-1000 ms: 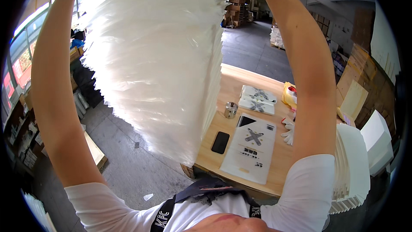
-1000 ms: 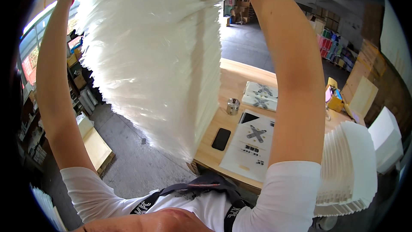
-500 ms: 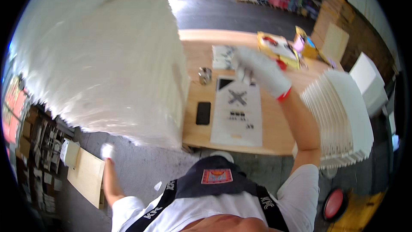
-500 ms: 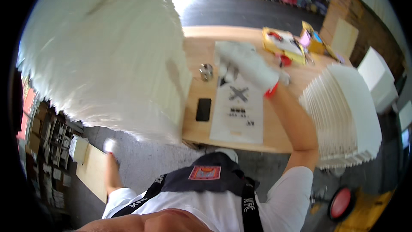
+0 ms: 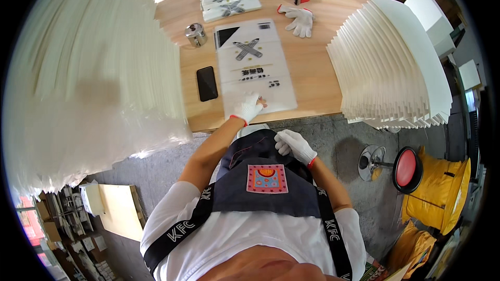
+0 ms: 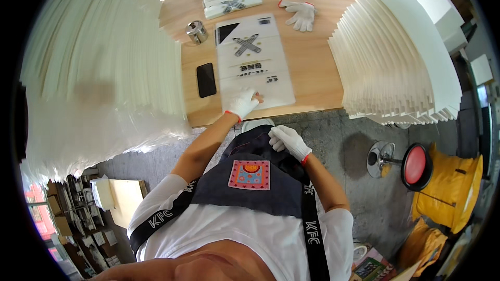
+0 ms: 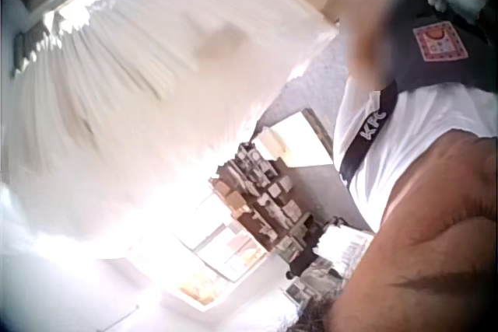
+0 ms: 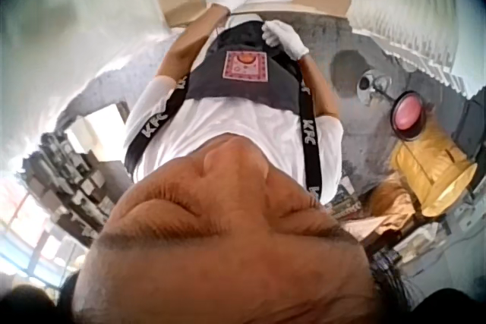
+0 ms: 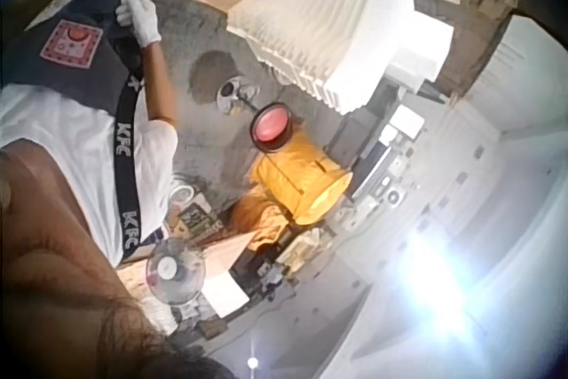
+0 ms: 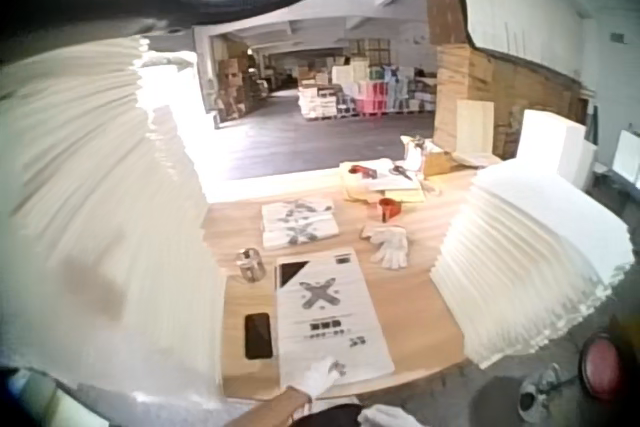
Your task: The person repeatedly picks up stacks of white paper sheets from the right side of the table, places them into clear plastic packaging sleeves, and stacks the packaged units on the left side. The process is continuous and repetitive, involving handling paper stacks and plastic sleeves.
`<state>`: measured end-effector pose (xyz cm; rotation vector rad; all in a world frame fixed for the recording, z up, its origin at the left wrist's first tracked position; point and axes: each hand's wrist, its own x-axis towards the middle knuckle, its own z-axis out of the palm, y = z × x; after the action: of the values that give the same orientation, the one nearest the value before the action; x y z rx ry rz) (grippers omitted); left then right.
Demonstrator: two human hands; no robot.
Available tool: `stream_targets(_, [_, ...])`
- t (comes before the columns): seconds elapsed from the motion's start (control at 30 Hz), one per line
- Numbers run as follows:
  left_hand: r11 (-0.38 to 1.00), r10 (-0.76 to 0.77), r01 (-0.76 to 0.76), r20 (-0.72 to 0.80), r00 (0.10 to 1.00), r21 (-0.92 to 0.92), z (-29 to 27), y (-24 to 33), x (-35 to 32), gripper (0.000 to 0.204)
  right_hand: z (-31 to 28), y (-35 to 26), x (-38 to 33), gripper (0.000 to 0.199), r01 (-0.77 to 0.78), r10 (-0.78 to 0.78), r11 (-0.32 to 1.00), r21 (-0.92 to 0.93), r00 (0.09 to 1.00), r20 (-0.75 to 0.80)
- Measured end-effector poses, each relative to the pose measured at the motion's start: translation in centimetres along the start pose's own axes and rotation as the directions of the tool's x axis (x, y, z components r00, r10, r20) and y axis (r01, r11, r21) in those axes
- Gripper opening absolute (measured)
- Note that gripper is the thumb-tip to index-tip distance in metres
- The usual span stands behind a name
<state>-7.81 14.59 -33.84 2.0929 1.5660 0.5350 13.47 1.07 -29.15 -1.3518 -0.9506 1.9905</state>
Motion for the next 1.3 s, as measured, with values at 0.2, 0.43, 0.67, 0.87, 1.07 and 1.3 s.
stream_targets(0.2, [0.986, -0.163, 0.136, 0.405, 0.899, 0.094, 2.0, -1.8, 5.2, 0.025, -1.3, 2.0, -0.1, 0.031, 0.004, 0.003, 0.998, 0.064, 0.994, -0.108])
stream_targets(0.43, [0.97, -0.017, 0.085, 0.287, 0.958, -0.226, 1.4, -4.4, 6.5, 0.029, -1.5, -0.3, 3.2, 0.032, 0.04, -0.037, 0.995, 0.096, 0.999, -0.037])
stream_targets(0.67, [0.966, 0.045, 0.012, 0.212, 0.976, -0.26, -3.6, -1.3, 6.0, 0.028, 0.1, -5.0, 9.6, 0.04, 0.007, 0.0, 0.995, 0.104, 0.998, -0.058])
stream_targets(0.87, [0.952, 0.069, -0.056, 0.033, 0.997, -0.299, -4.5, -0.1, 6.5, 0.018, -0.4, -5.5, 15.5, 0.057, 0.317, -0.351, 0.935, -0.158, 0.893, -0.282])
stream_targets(1.07, [0.518, -0.06, -0.078, -0.127, 0.99, -0.852, -7.7, 0.2, 11.6, 0.012, -5.3, -1.7, 12.2, 0.049, -0.076, -0.136, 0.844, -0.531, 0.928, -0.347])
stream_targets(1.3, [0.745, 0.143, 0.047, 0.228, 0.963, -0.666, -10.1, 6.3, 8.4, 0.015, 0.9, -10.7, 8.2, 0.046, 0.21, -0.462, 0.731, -0.649, 0.852, -0.245])
